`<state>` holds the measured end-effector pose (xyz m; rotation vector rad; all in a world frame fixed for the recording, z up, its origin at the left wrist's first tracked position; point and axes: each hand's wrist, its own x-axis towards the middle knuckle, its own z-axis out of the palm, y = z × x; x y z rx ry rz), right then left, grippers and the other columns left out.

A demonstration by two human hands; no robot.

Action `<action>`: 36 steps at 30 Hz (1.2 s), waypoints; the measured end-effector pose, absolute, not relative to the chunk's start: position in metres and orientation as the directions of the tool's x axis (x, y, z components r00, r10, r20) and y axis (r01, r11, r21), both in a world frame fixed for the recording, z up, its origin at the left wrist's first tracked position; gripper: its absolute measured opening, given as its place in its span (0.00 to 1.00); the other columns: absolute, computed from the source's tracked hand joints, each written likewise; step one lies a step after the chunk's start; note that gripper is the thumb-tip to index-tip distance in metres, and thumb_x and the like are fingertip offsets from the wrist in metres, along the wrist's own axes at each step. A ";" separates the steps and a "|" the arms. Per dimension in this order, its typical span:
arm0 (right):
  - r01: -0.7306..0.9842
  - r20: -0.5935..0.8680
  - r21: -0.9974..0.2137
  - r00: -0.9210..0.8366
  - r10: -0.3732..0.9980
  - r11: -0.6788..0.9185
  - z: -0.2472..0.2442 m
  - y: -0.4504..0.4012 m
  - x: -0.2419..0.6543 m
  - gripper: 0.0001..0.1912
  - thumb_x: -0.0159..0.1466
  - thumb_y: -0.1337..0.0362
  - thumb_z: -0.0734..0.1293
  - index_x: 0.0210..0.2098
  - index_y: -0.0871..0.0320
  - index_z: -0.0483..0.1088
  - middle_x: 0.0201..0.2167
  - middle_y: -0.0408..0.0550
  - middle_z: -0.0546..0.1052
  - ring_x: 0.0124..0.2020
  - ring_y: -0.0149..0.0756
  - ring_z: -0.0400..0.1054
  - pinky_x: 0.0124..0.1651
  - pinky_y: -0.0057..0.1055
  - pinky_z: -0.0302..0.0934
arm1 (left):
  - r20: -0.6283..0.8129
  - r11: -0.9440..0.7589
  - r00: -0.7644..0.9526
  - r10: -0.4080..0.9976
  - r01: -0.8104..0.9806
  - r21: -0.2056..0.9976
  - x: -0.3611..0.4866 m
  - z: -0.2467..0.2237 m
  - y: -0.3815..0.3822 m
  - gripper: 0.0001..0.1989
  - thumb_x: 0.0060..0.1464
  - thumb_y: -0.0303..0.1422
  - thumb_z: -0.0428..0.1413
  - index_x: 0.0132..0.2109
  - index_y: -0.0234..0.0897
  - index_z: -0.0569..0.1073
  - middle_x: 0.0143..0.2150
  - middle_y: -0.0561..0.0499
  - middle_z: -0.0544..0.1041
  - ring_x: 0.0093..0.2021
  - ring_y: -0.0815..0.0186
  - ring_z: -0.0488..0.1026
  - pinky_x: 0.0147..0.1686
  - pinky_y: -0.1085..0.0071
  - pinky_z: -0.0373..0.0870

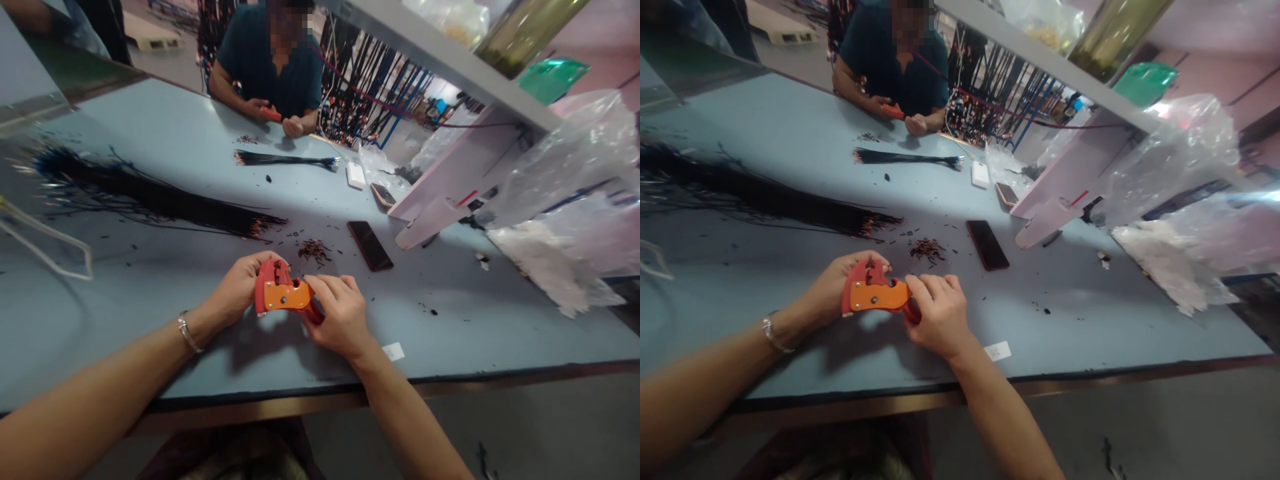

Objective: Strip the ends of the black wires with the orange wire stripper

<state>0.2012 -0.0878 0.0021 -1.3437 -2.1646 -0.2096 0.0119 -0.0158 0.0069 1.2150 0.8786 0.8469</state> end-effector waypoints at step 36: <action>-0.050 -0.217 -0.970 -0.246 0.945 -0.236 0.018 -0.089 0.197 0.16 0.58 0.57 0.70 0.42 0.60 0.67 0.32 0.48 0.77 0.31 0.39 0.75 0.32 0.34 0.70 | 0.051 -0.171 0.357 0.933 0.313 0.934 0.016 0.018 -0.021 0.11 0.47 0.39 0.51 0.26 0.36 0.68 0.23 0.55 0.69 0.26 0.68 0.64 0.29 0.73 0.60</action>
